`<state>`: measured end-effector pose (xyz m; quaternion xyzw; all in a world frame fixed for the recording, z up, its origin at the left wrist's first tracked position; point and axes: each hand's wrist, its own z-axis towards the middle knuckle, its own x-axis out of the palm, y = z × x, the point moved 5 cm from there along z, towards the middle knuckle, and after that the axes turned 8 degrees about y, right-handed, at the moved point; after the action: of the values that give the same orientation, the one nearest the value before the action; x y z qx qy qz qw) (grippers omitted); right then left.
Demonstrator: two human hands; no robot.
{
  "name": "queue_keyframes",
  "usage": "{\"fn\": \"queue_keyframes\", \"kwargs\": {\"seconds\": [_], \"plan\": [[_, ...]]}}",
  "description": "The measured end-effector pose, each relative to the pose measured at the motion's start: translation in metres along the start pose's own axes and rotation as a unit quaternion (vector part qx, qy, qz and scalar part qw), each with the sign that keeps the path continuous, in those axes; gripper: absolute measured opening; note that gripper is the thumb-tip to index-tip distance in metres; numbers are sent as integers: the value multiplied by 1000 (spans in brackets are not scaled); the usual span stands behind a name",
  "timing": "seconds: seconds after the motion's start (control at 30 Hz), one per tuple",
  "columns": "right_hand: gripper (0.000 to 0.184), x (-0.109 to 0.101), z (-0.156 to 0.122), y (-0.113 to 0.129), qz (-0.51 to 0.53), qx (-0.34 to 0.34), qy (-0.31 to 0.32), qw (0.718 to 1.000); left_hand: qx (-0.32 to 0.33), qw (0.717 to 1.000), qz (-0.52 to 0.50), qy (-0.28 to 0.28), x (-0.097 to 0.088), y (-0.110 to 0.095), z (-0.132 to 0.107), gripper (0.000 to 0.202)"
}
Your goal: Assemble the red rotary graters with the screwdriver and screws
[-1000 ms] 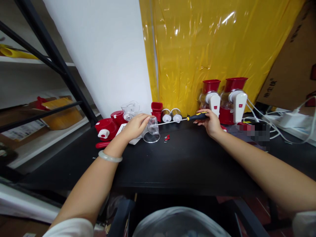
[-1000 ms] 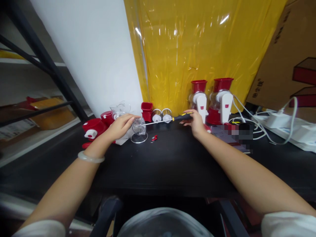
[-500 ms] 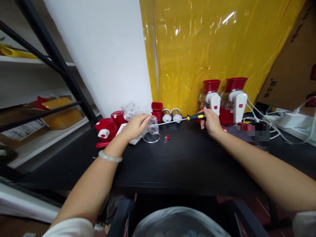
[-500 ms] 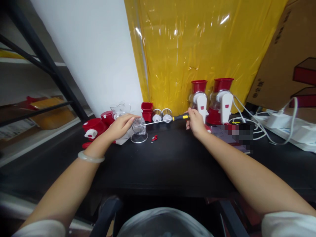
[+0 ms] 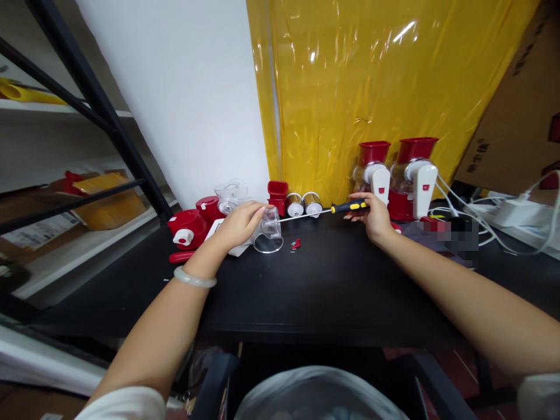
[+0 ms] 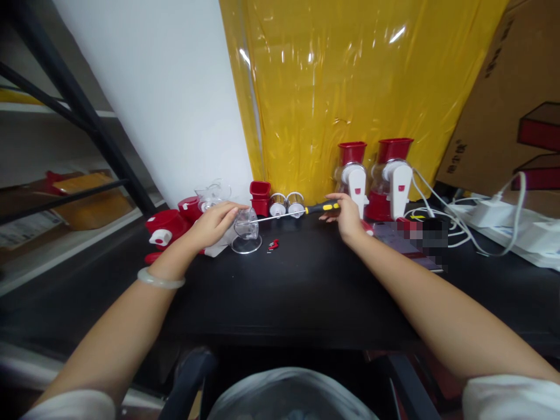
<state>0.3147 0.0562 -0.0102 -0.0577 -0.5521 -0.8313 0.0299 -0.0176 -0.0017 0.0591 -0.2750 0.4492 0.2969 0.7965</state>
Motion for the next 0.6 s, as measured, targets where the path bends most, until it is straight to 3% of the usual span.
{"fn": "queue_keyframes", "kwargs": {"seconds": [0.23,0.4,0.6], "plan": [[29,1,0,2,-7,-8,-7,1000,3,1000,-2,-2,-1,-1,0,41],[40,1,-4,9,-35,-31,-15,999,8,1000,-4,0,0,0,0,41],[43,3,-6,8,-44,17,-28,999,2,1000,-5,0,0,0,0,41]]}}
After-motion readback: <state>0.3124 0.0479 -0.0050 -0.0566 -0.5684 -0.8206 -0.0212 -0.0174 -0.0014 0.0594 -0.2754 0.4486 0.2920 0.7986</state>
